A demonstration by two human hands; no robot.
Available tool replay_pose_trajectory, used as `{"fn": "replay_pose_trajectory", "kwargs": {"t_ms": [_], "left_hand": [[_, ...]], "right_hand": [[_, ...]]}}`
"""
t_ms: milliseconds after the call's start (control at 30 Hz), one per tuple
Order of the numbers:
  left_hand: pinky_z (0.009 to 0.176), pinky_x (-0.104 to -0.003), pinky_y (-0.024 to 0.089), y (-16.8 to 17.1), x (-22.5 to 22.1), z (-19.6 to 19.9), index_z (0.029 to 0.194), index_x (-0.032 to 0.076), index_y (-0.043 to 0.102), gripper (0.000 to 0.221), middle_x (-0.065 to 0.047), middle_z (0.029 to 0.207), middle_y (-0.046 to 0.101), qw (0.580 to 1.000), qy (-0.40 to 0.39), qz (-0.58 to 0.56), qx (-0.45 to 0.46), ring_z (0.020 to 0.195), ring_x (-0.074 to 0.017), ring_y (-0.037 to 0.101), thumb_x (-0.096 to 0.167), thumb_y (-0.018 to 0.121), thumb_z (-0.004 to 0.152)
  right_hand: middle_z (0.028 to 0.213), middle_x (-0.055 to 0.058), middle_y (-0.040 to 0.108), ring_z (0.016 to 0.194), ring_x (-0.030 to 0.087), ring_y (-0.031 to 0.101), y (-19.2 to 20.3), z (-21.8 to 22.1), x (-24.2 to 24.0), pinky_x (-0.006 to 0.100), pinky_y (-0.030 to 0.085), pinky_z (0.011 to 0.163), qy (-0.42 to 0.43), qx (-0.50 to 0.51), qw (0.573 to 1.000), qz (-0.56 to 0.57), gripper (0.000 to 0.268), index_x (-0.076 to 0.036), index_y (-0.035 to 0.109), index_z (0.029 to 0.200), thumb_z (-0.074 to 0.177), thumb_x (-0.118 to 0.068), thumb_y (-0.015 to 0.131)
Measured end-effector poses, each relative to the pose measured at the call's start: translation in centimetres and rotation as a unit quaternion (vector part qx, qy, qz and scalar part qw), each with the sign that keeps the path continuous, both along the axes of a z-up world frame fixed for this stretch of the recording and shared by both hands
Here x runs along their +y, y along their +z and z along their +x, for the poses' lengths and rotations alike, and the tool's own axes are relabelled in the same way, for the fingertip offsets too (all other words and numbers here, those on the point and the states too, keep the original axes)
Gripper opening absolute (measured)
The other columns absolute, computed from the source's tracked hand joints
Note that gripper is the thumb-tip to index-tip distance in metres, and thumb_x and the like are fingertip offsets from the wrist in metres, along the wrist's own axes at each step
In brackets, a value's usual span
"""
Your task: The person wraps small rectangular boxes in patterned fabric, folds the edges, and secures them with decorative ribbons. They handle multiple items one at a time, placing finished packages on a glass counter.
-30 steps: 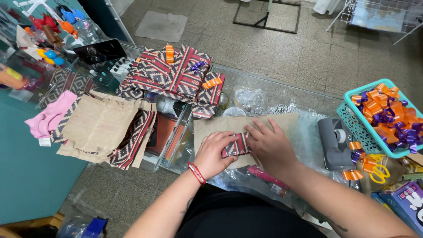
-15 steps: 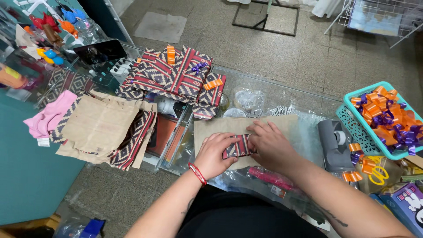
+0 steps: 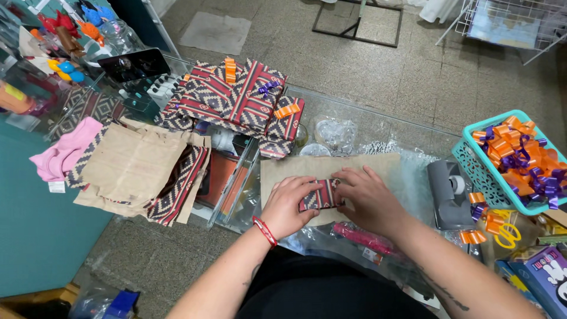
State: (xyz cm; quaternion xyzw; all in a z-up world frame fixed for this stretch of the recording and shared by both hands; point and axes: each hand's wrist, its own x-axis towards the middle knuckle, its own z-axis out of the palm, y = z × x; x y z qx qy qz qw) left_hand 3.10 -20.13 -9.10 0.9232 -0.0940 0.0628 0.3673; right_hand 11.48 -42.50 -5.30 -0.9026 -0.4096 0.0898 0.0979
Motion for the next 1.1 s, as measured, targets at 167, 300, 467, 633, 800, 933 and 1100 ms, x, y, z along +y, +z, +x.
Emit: {"fn": "replay_pose_trajectory", "kwargs": {"t_ms": [167, 300, 467, 633, 800, 933, 1100], "left_hand": [[0.105, -0.047, 0.043, 0.2, 0.0, 0.0, 0.129, 0.025, 0.066, 0.059, -0.003, 0.138, 0.063, 1.0, 0.001, 0.001, 0.005, 0.132, -0.0298, 0.056, 0.031, 0.084, 0.074], [0.104, -0.046, 0.044, 0.2, 0.0, -0.1, 0.128, 0.024, 0.066, 0.058, -0.003, 0.137, 0.063, 1.0, 0.0, 0.004, -0.003, 0.131, -0.0293, 0.057, 0.031, 0.084, 0.073], [0.104, -0.046, 0.044, 0.2, -0.1, -0.1, 0.128, 0.024, 0.066, 0.057, -0.003, 0.138, 0.063, 1.0, 0.003, 0.003, 0.002, 0.132, -0.029, 0.056, 0.03, 0.083, 0.074], [0.104, -0.045, 0.043, 0.4, -0.1, 0.0, 0.129, 0.025, 0.066, 0.058, -0.003, 0.138, 0.063, 1.0, 0.005, 0.003, 0.012, 0.132, -0.0289, 0.056, 0.029, 0.083, 0.074], [0.104, -0.045, 0.044, 0.1, -0.2, 0.0, 0.129, 0.025, 0.066, 0.059, -0.003, 0.138, 0.063, 1.0, 0.013, 0.006, 0.002, 0.132, -0.0284, 0.057, 0.03, 0.084, 0.073], [0.104, -0.045, 0.044, 0.2, -0.5, -0.1, 0.13, 0.024, 0.066, 0.06, -0.003, 0.139, 0.062, 1.0, 0.02, 0.011, 0.007, 0.132, -0.0286, 0.056, 0.032, 0.084, 0.074], [0.102, -0.048, 0.047, 2.1, -1.1, -0.8, 0.128, 0.018, 0.068, 0.063, -0.011, 0.142, 0.058, 0.998, 0.054, 0.02, -0.028, 0.128, -0.0348, 0.056, 0.039, 0.086, 0.071]], "right_hand": [[0.142, 0.0, 0.06, 0.144, 0.026, 0.048, 0.0, -0.1, 0.0, 0.061, 0.027, 0.123, -0.017, 0.006, 0.998, 0.055, 0.03, -0.026, 0.068, 0.105, 0.081, -0.035, 0.083], [0.134, -0.001, 0.066, 0.139, 0.026, 0.054, -0.9, 0.4, 0.1, 0.062, 0.025, 0.123, -0.008, -0.031, 0.997, 0.074, 0.013, -0.026, 0.076, 0.094, 0.083, -0.031, 0.081], [0.131, -0.007, 0.066, 0.134, 0.021, 0.058, -3.7, 1.0, -0.3, 0.057, 0.032, 0.121, -0.007, -0.062, 0.991, 0.115, 0.011, -0.026, 0.071, 0.088, 0.084, -0.033, 0.079], [0.13, -0.008, 0.067, 0.125, 0.024, 0.065, -3.8, 1.3, -1.7, 0.051, 0.043, 0.115, -0.052, 0.035, 0.979, 0.193, 0.007, -0.027, 0.069, 0.091, 0.088, -0.026, 0.075], [0.139, 0.001, 0.066, 0.129, 0.03, 0.063, -2.2, 0.7, -3.2, 0.054, 0.045, 0.112, -0.125, 0.096, 0.964, 0.213, 0.024, -0.027, 0.073, 0.112, 0.088, -0.022, 0.073], [0.133, -0.003, 0.067, 0.131, 0.022, 0.063, -3.1, 0.9, -4.3, 0.048, 0.044, 0.115, -0.124, 0.003, 0.971, 0.205, 0.036, -0.027, 0.07, 0.122, 0.087, -0.024, 0.076], [0.138, 0.003, 0.065, 0.135, 0.035, 0.056, -1.8, -1.6, -2.5, 0.065, 0.037, 0.113, -0.041, -0.02, 0.978, 0.201, 0.024, -0.028, 0.078, 0.108, 0.085, -0.023, 0.077]]}}
